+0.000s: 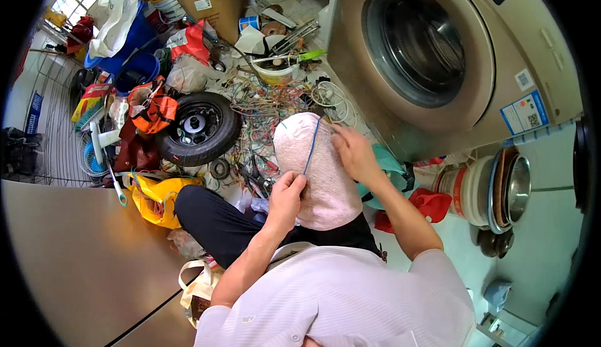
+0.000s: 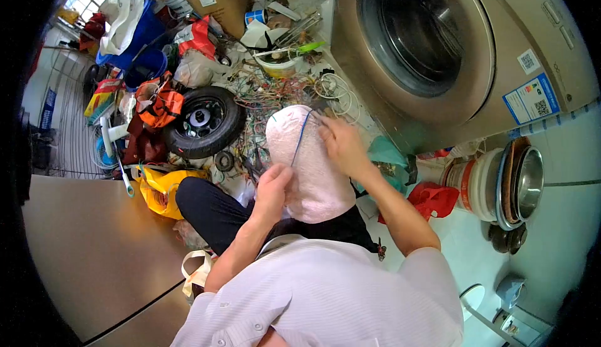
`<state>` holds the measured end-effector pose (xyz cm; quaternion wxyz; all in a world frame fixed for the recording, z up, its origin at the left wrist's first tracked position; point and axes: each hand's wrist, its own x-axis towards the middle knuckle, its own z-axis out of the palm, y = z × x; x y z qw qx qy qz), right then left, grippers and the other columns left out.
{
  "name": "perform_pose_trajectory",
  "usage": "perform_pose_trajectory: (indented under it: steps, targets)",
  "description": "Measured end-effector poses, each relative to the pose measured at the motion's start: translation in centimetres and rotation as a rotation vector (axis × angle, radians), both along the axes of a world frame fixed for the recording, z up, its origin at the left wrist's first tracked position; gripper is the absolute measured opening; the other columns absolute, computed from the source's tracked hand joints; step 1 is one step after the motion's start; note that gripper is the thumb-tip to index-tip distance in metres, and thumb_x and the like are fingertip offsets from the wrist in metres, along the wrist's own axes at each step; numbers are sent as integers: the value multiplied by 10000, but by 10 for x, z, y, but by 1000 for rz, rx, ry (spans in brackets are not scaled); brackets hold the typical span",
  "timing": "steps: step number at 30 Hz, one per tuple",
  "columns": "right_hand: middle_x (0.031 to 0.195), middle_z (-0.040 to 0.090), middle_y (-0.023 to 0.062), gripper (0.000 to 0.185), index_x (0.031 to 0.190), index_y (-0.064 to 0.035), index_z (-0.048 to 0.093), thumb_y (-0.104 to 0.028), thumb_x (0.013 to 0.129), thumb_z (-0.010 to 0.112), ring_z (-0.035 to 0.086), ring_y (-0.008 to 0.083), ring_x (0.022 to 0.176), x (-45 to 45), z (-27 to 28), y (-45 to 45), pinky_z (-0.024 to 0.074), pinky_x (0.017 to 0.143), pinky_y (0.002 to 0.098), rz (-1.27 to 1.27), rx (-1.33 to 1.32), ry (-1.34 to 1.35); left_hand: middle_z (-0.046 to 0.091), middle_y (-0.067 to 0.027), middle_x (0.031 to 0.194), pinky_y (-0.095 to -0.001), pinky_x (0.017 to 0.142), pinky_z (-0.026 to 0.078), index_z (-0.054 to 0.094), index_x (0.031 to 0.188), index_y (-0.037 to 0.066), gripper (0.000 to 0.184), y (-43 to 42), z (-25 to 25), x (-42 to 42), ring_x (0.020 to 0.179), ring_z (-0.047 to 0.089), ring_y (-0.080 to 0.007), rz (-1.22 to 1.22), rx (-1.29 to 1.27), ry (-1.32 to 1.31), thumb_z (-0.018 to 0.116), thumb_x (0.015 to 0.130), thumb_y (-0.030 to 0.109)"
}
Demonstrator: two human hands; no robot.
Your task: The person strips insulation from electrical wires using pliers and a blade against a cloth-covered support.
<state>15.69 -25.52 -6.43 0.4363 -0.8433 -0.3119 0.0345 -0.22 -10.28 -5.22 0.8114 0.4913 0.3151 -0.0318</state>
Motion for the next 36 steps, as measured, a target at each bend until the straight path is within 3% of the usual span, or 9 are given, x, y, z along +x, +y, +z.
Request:
perform_pose_trajectory:
  steps: [3,7,9,12,15,19,21,27,36]
  targets:
    - [1045,652,196,393,1255,-27,623,-183,900,686,641,379,921,-27,26,8,513,791,418,-60,13,-20,514,27,655,-248,462,315,603,893,58,164,-1,10,3,519,408,-61,-21,31,-3,583,990,188]
    - [1025,647,170,368,1223,-59,657,-190,884,713,648,357,894,-31,18,6,520,760,407,-32,12,-65,540,13,668,-255,492,345,624,907,23,170,-7,11,8,544,441,-69,33,175,-41,601,970,179]
    - [995,643,136,331,1180,-80,689,-195,872,727,656,328,839,-34,16,6,526,715,398,-6,-38,-214,580,1,694,-262,527,383,643,936,-6,195,-2,8,10,578,485,-77,-70,360,-14,621,947,187]
    - [989,641,116,292,1138,-81,714,-192,868,730,661,305,796,-36,12,7,528,691,385,3,-18,-246,625,-45,686,-314,552,433,647,886,-25,239,-1,15,15,595,551,-119,-119,419,7,632,925,209]
    - [979,648,102,273,1122,-85,714,-210,879,710,662,297,809,-36,13,7,540,703,408,35,-41,-255,577,-38,642,-296,524,404,640,814,-9,262,2,24,25,591,527,-104,-209,653,-15,608,934,222]
    - [975,650,97,274,1121,-83,716,-197,872,715,661,295,802,-34,8,8,539,696,401,51,-17,-262,598,-73,637,-305,554,417,626,762,-25,313,5,14,37,616,546,-112,-180,778,-21,608,935,236]
    - [968,652,94,273,1114,-78,717,-192,865,721,663,287,790,-32,7,8,539,690,394,53,-12,-278,575,-31,638,-302,543,393,621,769,-14,294,6,4,39,601,517,-104,-162,847,-77,605,942,225]
    - [947,646,93,276,1103,-73,719,-175,848,738,665,267,768,-38,9,11,538,655,379,33,-13,-304,490,70,659,-245,510,307,624,816,47,217,4,3,31,574,416,-47,-76,355,-71,588,971,194]
    - [949,634,111,316,1135,-76,722,-143,829,765,640,264,713,-46,9,17,524,635,367,26,-11,-357,480,87,647,-220,457,281,637,880,62,157,4,-5,11,528,388,-19,14,90,-110,594,980,175]
